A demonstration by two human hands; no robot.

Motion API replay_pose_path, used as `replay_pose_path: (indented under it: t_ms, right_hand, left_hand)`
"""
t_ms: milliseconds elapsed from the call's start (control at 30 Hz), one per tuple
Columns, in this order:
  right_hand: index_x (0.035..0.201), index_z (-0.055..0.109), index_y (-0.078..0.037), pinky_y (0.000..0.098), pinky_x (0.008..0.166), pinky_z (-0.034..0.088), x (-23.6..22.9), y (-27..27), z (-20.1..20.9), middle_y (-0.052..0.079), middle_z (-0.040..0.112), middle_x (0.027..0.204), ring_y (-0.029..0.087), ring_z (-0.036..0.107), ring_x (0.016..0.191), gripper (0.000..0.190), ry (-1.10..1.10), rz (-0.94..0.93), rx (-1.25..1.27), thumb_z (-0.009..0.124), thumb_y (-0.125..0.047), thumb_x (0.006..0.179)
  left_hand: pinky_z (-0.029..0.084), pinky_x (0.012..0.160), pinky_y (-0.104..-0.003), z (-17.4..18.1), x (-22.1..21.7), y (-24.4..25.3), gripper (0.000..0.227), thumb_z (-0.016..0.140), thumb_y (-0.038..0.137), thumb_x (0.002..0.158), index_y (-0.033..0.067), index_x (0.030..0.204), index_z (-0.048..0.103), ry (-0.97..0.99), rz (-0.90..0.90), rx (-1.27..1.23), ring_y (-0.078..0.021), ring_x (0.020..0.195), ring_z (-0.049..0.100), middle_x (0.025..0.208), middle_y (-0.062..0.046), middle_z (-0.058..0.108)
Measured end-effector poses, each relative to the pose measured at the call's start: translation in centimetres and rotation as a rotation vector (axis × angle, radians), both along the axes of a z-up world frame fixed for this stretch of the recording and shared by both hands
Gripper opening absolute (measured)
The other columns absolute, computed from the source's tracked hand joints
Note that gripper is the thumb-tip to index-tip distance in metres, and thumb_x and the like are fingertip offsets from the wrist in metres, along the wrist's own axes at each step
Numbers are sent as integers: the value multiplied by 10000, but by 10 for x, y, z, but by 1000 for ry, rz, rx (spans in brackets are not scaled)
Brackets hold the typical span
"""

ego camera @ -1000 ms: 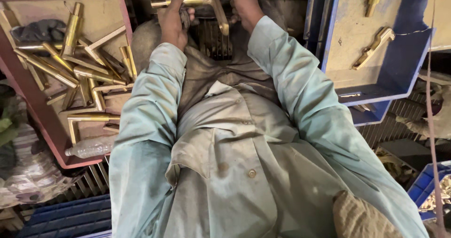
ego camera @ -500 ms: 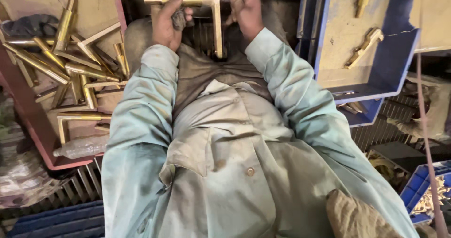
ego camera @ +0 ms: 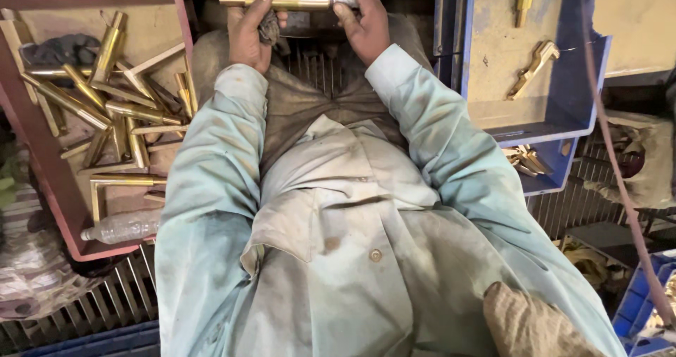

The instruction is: The person sits on the floor and repeatedly polishes brass-colored metal parts using a belt sander. They pick up each part from a red tray, press it against the moving belt, and then place the finished part into a blue bin.

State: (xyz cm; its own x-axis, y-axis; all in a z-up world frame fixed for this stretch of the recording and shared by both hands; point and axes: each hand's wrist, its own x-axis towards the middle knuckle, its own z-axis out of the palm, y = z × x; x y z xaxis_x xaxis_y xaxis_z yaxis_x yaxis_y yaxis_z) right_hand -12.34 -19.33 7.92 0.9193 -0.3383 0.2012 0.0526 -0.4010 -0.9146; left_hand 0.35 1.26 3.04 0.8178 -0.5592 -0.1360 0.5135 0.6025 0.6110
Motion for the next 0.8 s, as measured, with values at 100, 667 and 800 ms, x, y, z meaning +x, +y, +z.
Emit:
replay_pose_path:
  t_ms: [100,667,800]
  right_hand:
    - [1229,611,-49,322,783,565,-4,-2,5,89,611,1108,177,658,902,196,-59,-30,-177,689,-43,1049]
    - [1183,625,-18,300,461,515,10,-28,-50,40,661,947,117,608,603,154,230,16,333,647,-136,1086]
    - [1064,651,-27,298,442,500,20,-40,-62,11,501,699,110,492,502,203,535,-62,492,661,-230,1077]
  left_hand:
    - [594,721,-345,6,-2,-3,251,686,104,1039,78,1241,539,-13,-23,-26,-223,817,697,978,-132,691]
    - [611,629,-365,-28,-11,-18,383,801,177,950,1,1164,537,146,95,204,-229,710,709,943,-147,694]
    - [602,557,-340,-41,-5,-24,353,791,197,941,-16,1123,576,227,84,347,-224,653,715,901,-160,712]
